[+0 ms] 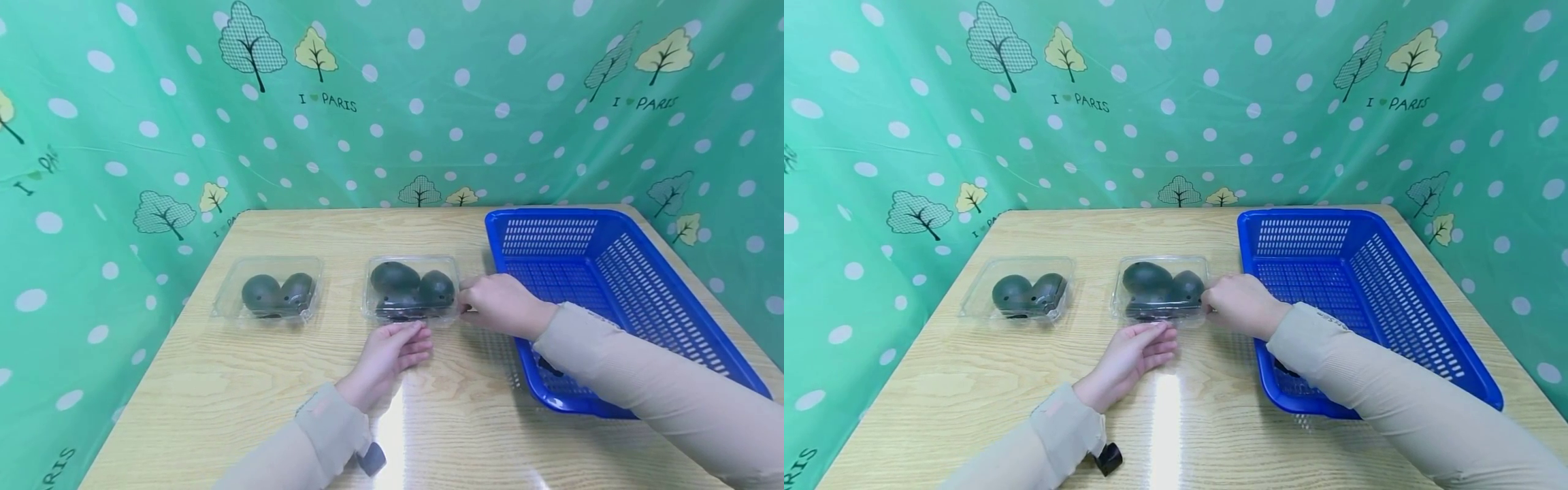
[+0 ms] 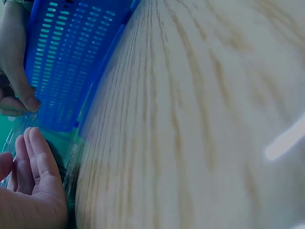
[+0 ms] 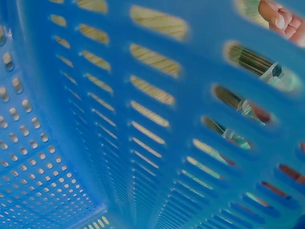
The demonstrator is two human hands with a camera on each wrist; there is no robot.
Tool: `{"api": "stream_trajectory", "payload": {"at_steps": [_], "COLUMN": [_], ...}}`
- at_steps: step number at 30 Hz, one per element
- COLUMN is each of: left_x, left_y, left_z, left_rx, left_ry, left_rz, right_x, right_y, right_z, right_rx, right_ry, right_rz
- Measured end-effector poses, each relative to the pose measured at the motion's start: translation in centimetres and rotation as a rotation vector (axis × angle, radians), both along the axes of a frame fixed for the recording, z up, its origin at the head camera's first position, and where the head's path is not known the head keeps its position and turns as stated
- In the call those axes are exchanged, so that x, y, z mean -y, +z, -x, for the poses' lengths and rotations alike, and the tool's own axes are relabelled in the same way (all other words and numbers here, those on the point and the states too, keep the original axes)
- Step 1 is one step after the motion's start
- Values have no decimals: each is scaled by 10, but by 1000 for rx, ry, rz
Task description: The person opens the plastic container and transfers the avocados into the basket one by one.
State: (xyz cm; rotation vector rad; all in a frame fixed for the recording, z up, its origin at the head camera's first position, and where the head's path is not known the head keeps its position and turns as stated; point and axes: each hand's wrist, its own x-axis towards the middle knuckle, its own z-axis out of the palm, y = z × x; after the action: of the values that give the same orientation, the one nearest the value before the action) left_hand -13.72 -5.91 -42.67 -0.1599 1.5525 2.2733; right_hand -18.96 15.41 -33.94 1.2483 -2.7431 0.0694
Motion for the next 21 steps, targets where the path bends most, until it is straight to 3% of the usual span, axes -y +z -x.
{"api": "stream_trajectory", "payload": {"at_steps": [15, 21], "left_x": [-3, -4], "left_y": [2, 1], "left_z": [2, 3], "left_rx": [44, 26], "left_ry": [66, 74], "left_rz": [-16, 5], "right_x": [-2, -3], "right_y": [-4, -8], "right_z": [3, 6], "right_rx": [-71, -180], "right_ry": [53, 124], "right_rz": [-37, -56]}}
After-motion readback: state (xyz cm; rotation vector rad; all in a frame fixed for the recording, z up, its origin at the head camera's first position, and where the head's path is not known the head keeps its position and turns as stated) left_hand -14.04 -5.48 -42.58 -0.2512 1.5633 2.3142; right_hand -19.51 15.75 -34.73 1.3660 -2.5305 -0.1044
